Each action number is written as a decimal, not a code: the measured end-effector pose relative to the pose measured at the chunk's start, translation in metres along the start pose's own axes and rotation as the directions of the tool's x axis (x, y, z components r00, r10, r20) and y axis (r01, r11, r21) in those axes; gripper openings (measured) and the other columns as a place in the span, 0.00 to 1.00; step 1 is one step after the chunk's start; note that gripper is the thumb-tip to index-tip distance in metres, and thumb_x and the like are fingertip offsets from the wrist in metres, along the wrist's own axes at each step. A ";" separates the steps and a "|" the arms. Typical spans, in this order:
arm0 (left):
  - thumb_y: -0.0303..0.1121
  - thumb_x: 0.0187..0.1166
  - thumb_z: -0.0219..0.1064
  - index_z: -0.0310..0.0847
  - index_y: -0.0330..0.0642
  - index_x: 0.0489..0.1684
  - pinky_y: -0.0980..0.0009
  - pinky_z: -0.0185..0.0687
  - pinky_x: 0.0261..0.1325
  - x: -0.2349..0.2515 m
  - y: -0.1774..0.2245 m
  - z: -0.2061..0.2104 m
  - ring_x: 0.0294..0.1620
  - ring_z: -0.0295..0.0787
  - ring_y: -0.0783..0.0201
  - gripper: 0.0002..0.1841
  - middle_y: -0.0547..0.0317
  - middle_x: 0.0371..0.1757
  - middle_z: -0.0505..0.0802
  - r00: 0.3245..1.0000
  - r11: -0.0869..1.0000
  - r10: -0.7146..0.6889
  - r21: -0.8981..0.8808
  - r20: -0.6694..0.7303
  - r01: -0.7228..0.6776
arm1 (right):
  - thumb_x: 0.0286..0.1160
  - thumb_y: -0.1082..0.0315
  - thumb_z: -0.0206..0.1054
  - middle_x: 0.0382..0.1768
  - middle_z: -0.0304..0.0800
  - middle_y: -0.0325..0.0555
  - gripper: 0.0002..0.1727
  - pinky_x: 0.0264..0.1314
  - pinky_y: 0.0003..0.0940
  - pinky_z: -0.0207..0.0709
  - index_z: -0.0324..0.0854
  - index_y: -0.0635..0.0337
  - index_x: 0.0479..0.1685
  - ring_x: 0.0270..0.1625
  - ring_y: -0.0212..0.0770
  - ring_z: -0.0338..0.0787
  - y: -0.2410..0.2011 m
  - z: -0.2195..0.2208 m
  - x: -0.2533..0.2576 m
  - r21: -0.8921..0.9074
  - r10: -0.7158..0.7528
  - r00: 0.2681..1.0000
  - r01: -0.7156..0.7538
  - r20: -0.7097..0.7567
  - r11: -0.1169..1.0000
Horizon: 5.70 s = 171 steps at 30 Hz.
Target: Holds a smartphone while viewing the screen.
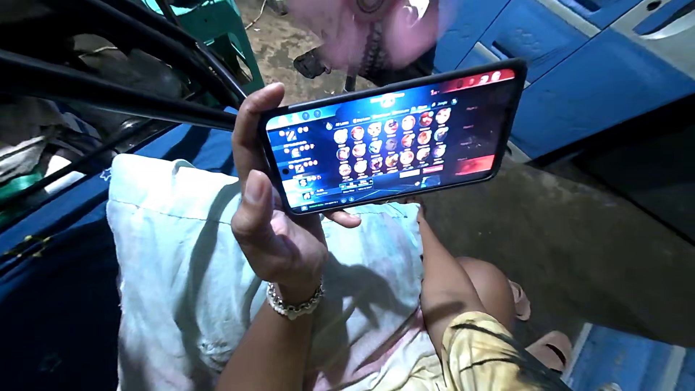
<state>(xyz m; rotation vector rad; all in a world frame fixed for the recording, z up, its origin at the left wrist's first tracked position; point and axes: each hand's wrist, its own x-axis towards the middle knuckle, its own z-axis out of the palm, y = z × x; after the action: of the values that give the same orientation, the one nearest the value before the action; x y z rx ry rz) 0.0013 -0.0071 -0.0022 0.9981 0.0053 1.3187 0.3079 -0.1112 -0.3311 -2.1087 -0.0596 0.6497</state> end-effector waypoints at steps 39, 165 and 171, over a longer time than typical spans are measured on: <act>0.45 0.81 0.55 0.62 0.45 0.80 0.67 0.90 0.22 0.001 0.000 0.001 0.50 0.91 0.61 0.28 0.52 0.68 0.81 1.000 0.999 -0.018 -0.045 -0.012 0.017 | 0.81 0.76 0.59 0.65 0.85 0.65 0.20 0.69 0.49 0.75 0.77 0.69 0.70 0.67 0.57 0.84 0.003 0.005 -0.008 0.006 -0.098 0.990 0.099 -0.101 0.995; 0.46 0.82 0.54 0.63 0.44 0.79 0.69 0.90 0.21 -0.001 0.000 0.001 0.49 0.92 0.63 0.28 0.53 0.68 0.80 1.000 0.999 -0.014 -0.031 -0.013 0.014 | 0.80 0.76 0.61 0.66 0.86 0.58 0.19 0.73 0.42 0.74 0.79 0.67 0.70 0.69 0.49 0.84 0.026 0.006 0.023 -0.040 -0.104 0.990 0.101 -0.100 0.994; 0.47 0.82 0.55 0.64 0.45 0.79 0.68 0.91 0.25 -0.001 -0.001 0.000 0.52 0.91 0.63 0.28 0.53 0.69 0.81 1.000 0.999 -0.010 -0.035 -0.013 0.010 | 0.82 0.78 0.59 0.64 0.86 0.61 0.19 0.72 0.40 0.74 0.77 0.70 0.70 0.67 0.50 0.85 0.011 0.006 0.001 0.015 -0.120 0.983 0.123 -0.138 0.992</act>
<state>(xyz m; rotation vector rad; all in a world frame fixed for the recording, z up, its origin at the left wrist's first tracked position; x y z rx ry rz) 0.0017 -0.0083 -0.0029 0.9582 -0.0025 1.3122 0.3040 -0.1129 -0.3432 -2.1030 -0.1026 0.4297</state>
